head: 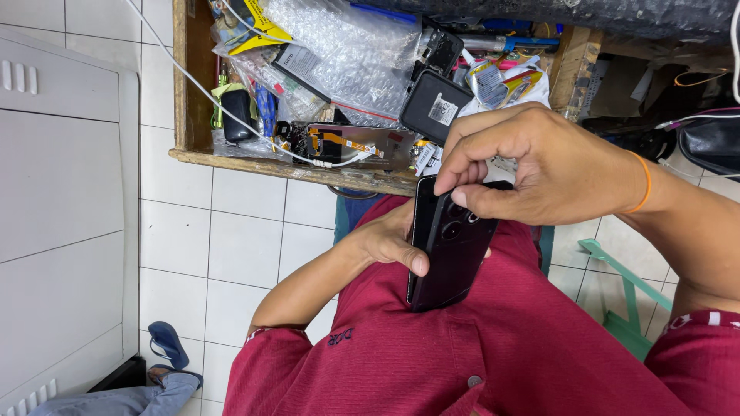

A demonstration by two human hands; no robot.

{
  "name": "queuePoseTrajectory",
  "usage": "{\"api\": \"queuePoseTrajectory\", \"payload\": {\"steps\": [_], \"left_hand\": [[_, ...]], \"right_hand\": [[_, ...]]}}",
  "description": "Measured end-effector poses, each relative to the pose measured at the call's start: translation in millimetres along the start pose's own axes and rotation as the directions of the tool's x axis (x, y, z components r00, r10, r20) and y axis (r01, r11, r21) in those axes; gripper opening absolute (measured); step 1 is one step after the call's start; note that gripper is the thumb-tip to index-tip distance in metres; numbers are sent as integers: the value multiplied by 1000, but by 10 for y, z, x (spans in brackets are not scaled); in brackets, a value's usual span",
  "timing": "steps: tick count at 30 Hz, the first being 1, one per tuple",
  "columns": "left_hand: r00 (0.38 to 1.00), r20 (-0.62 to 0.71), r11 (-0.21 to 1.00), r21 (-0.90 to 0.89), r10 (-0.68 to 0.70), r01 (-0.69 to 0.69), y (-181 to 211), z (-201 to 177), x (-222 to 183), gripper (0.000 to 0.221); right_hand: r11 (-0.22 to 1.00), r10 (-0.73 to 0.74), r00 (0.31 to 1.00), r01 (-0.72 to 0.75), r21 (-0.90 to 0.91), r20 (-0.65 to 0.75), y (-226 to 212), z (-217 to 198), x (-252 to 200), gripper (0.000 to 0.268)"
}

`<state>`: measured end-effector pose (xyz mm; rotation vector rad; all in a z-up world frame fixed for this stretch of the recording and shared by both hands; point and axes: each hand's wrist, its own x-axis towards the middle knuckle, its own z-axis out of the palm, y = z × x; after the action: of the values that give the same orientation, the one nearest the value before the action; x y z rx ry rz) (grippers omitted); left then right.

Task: The person presses a black phone back panel onto the chassis and aligns the edges by hand. They then insert a small tool into the charging port area to check the fit.

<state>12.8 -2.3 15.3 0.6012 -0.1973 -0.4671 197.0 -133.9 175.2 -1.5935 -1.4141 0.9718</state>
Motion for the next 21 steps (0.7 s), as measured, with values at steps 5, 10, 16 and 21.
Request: {"api": "queuePoseTrajectory", "payload": {"steps": [5, 10, 16, 21], "left_hand": [[1000, -22, 999, -46, -10, 9, -20, 14, -1, 109], [999, -32, 998, -57, -10, 8, -22, 14, -7, 112], [999, -43, 998, -68, -17, 14, -4, 44, -9, 114], [999, -40, 1000, -25, -2, 1, -7, 32, -16, 117]], "right_hand": [[999, 41, 999, -41, -10, -8, -23, 31, 24, 12], [999, 44, 999, -44, -20, -25, -47, 60, 26, 12], [998, 52, 998, -53, -29, -27, -53, 82, 18, 14], [998, 52, 998, -54, -41, -42, -53, 134, 12, 17]]}}
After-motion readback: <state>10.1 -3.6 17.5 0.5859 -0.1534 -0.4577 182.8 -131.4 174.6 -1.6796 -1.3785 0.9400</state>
